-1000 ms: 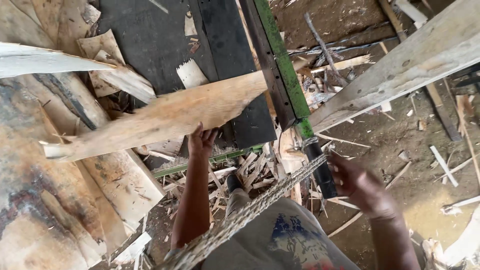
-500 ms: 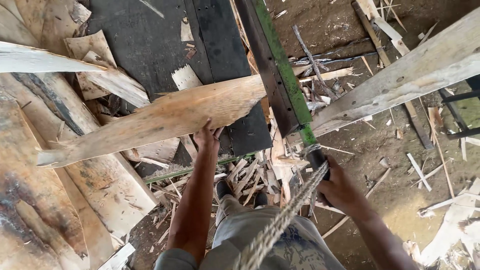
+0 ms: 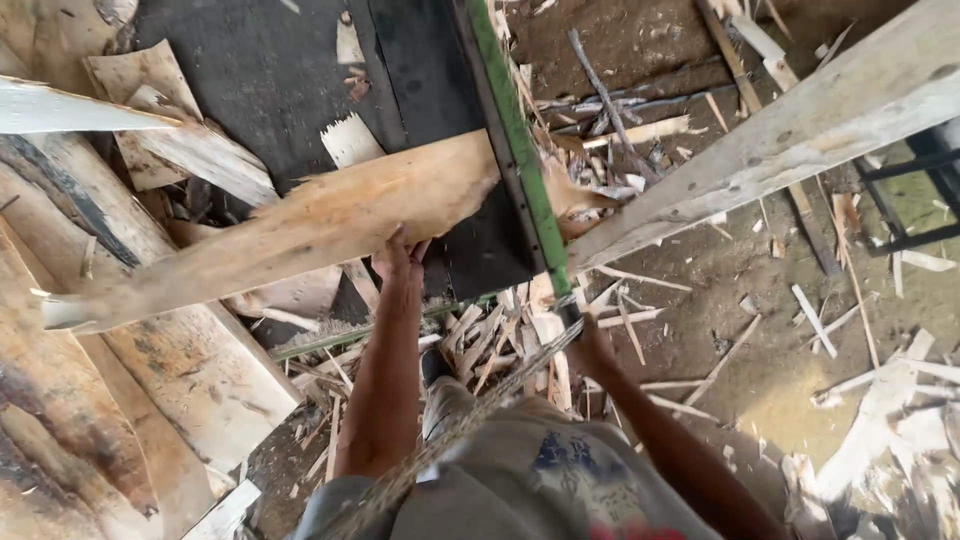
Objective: Trim thin sheets of wood veneer using a manual lever-operated shear cutter.
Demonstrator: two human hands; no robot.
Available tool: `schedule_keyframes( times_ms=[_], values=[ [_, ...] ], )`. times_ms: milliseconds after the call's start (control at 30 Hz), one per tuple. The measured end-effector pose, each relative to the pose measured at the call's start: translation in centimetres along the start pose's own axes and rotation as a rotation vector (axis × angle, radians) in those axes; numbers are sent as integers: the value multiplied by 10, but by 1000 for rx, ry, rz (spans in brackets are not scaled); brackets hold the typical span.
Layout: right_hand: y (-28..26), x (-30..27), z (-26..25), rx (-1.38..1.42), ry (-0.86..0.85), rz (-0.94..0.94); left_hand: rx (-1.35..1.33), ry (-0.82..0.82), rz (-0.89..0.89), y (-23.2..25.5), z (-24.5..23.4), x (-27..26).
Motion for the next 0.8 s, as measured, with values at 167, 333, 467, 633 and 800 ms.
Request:
schedule_keyframes(
  times_ms=[167, 333, 467, 633, 800],
  values=[
    [-70, -80, -158, 558, 41, 280, -42, -58, 72, 30, 13, 2],
    [-123, -126, -265, 690, 61, 191, 178, -61, 160, 95, 7, -37],
    [-142, -141, -301, 699, 16, 199, 709, -299, 84, 135, 10, -60],
    [-139, -144, -294, 779, -36, 223, 875, -541, 142, 145, -15, -29],
    [-131, -146, -289, 717, -62, 344, 1410, -363, 230, 172, -57, -27]
  ],
)
Point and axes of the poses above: each hand's wrist, its own x-axis towards the middle knuckle, its own z-axis out of the palm, y = z × x, the point moved 10 cm from there along x, towards the middle knuckle, and after that the axes turned 4 degrees about -y, right-handed, at the moved point
